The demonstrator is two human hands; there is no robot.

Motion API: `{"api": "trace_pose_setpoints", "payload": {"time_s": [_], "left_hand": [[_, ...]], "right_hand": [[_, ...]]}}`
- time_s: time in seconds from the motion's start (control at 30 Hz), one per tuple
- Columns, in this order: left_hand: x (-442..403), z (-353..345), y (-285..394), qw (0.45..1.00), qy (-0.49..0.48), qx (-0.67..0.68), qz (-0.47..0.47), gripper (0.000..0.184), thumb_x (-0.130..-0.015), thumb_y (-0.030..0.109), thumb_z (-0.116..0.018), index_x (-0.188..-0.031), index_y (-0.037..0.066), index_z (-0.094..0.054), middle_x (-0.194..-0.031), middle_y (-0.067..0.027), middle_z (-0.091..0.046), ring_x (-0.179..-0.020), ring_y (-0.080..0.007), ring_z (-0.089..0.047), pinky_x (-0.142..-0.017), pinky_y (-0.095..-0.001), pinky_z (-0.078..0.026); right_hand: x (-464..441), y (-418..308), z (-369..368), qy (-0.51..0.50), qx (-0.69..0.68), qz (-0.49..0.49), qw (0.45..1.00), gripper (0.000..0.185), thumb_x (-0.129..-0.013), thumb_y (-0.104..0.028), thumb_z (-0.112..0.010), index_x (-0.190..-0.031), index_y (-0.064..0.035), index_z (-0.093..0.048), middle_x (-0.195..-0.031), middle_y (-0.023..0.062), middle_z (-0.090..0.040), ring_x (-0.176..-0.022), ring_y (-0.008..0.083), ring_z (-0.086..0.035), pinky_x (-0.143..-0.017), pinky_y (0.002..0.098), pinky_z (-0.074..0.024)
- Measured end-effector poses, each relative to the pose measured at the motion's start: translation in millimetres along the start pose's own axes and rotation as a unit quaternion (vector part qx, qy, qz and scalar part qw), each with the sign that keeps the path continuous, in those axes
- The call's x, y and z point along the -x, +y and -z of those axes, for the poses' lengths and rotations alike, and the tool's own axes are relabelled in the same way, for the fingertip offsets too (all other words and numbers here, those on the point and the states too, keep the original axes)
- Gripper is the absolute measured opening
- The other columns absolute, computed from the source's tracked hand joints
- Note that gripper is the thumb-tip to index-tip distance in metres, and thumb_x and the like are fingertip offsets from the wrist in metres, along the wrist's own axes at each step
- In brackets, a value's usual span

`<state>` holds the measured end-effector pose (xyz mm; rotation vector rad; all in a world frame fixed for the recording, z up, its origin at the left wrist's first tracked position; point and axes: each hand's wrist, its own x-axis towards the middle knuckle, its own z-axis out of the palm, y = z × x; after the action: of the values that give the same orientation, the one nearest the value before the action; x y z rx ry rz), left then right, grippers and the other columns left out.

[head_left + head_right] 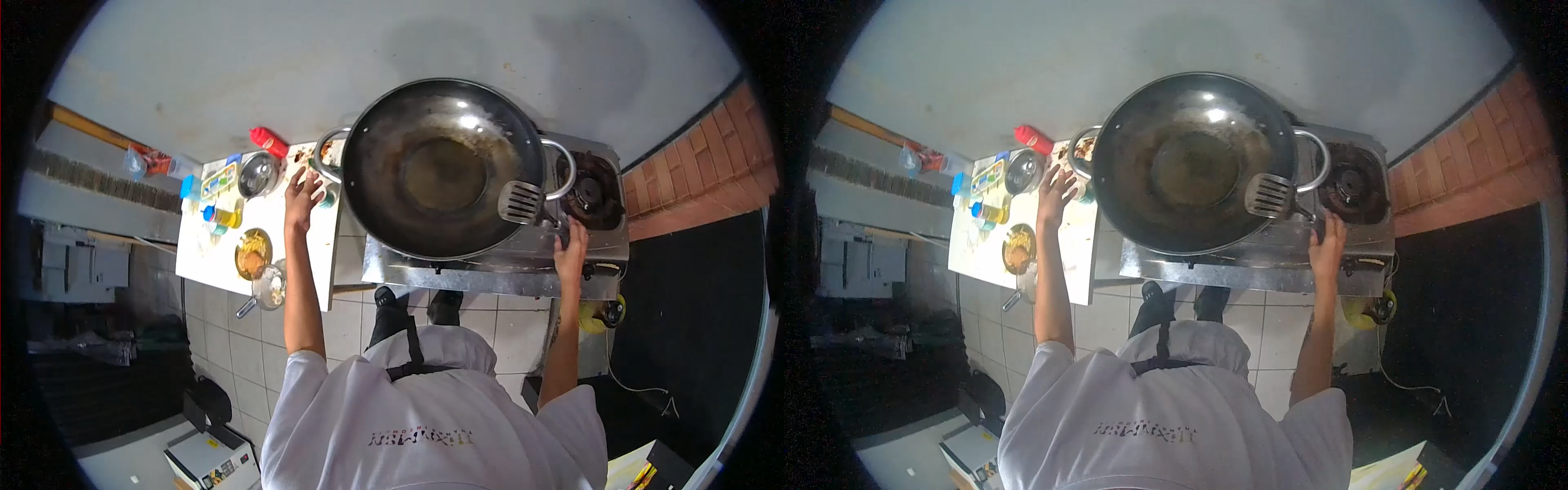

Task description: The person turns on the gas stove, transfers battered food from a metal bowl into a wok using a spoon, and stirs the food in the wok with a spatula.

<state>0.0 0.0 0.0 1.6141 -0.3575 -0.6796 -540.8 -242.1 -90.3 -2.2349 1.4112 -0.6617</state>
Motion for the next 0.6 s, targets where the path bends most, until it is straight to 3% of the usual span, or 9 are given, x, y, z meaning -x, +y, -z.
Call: {"api": "trace_pose_setpoints", "payload": {"time_s": [0.07, 0.1, 0.13, 0.2, 0.27, 0.4, 0.5, 0.53, 0.6], "left_hand": [[19.9, 7.4, 5.8, 1.0, 0.011, -0.003, -0.002, 0.058, -0.098, 0.031, -0.057, -0.144, 0.003, -0.035, -0.131, -0.0201, -0.054, -0.118, -0.0261, -0.056, -0.096, -0.0393, -0.049], [12.1, 14.9, -28.0, 0.999, 0.008, 0.053, -0.004, 0.052, -0.097, 0.028, -0.059, -0.14, 0.005, -0.042, -0.122, -0.0139, -0.061, -0.105, -0.0186, -0.061, -0.085, -0.032, -0.052], [22.5, 30.6, -23.3, 0.998, 0.01, 0.055, -0.011, 0.05, -0.097, 0.028, -0.059, -0.139, 0.005, -0.044, -0.121, -0.0131, -0.061, -0.104, -0.018, -0.061, -0.085, -0.0318, -0.052], [54.4, 75.2, -17.3, 0.998, 0.017, 0.051, -0.016, 0.045, -0.097, 0.026, -0.059, -0.136, 0.005, -0.048, -0.119, -0.0105, -0.062, -0.103, -0.0171, -0.062, -0.085, -0.0311, -0.052], [76.8, 122.5, -22.2, 0.999, 0.034, 0.027, -0.022, 0.042, -0.098, 0.025, -0.059, -0.134, 0.006, -0.051, -0.117, -0.0091, -0.063, -0.102, -0.0165, -0.062, -0.085, -0.0301, -0.051], [111.6, 205.0, -37.9, 0.988, 0.14, -0.008, -0.055, 0.033, -0.099, 0.022, -0.057, -0.127, 0.004, -0.057, -0.105, -0.0061, -0.065, -0.089, -0.0114, -0.061, -0.077, -0.0259, -0.05], [128.1, 284.1, -74.3, 0.975, 0.191, -0.093, -0.059, 0.035, -0.097, 0.023, -0.059, -0.125, 0.003, -0.058, -0.103, -0.0101, -0.066, -0.088, -0.0179, -0.064, -0.079, -0.033, -0.052], [134.7, 302.8, -78.4, 0.975, 0.195, -0.09, -0.057, 0.035, -0.097, 0.023, -0.059, -0.125, 0.003, -0.058, -0.103, -0.0101, -0.066, -0.088, -0.0179, -0.064, -0.079, -0.033, -0.052], [151.1, 333.3, -89.7, 0.941, 0.212, -0.257, -0.056, 0.027, -0.097, 0.017, -0.059, -0.117, 0.0, -0.063, -0.09, -0.0074, -0.066, -0.085, -0.01, -0.06, -0.073, -0.0261, -0.05]], "right_hand": [[6.4, -16.1, 16.9, 0.072, 0.039, 0.015, 0.997, 0.07, -0.074, 0.0, -0.069, -0.139, -0.0036, -0.043, -0.138, 0.0236, -0.044, -0.128, 0.0414, -0.042, -0.109, 0.0483, -0.0318], [-2.6, -16.1, 31.4, 0.124, 0.09, 0.081, 0.985, 0.066, -0.073, 0.002, -0.068, -0.136, -0.0023, -0.046, -0.132, 0.0237, -0.048, -0.125, 0.0407, -0.044, -0.106, 0.0474, -0.0341], [0.0, -25.8, 32.7, 0.162, 0.105, 0.13, 0.972, 0.063, -0.072, 0.005, -0.067, -0.132, -0.001, -0.049, -0.126, 0.0238, -0.052, -0.122, 0.0399, -0.046, -0.104, 0.0465, -0.0364], [19.2, -59.2, 33.0, 0.186, 0.102, 0.092, 0.973, 0.055, -0.074, 0.007, -0.063, -0.127, 0.0031, -0.052, -0.116, 0.0207, -0.057, -0.111, 0.035, -0.055, -0.098, 0.0425, -0.0419], [35.8, -91.4, 37.7, 0.163, -0.138, -0.009, 0.977, 0.04, -0.082, 0.007, -0.06, -0.122, 0.0048, -0.055, -0.108, 0.0133, -0.059, -0.096, 0.0225, -0.059, -0.088, 0.034, -0.0464], [52.7, -205.5, 49.9, 0.133, -0.309, 0.108, 0.936, 0.019, -0.095, 0.002, -0.052, -0.112, -0.0004, -0.062, -0.094, 0.0048, -0.062, -0.083, 0.0089, -0.057, -0.074, 0.0227, -0.0459], [74.7, -295.5, 29.3, 0.024, -0.289, 0.154, 0.945, 0.016, -0.095, -0.001, -0.055, -0.108, -0.0007, -0.064, -0.088, 0.004, -0.062, -0.077, 0.0086, -0.056, -0.071, 0.0224, -0.0451], [85.9, -326.3, 7.6, -0.003, -0.322, 0.11, 0.94, 0.014, -0.094, -0.001, -0.055, -0.103, -0.0013, -0.066, -0.085, 0.0031, -0.062, -0.074, 0.0091, -0.057, -0.07, 0.0231, -0.0456], [105.0, -358.0, -56.9, -0.11, -0.396, 0.096, 0.906, 0.012, -0.092, -0.002, -0.057, -0.101, -0.0026, -0.066, -0.088, 0.0036, -0.065, -0.076, 0.0096, -0.058, -0.07, 0.0242, -0.0467]]}}
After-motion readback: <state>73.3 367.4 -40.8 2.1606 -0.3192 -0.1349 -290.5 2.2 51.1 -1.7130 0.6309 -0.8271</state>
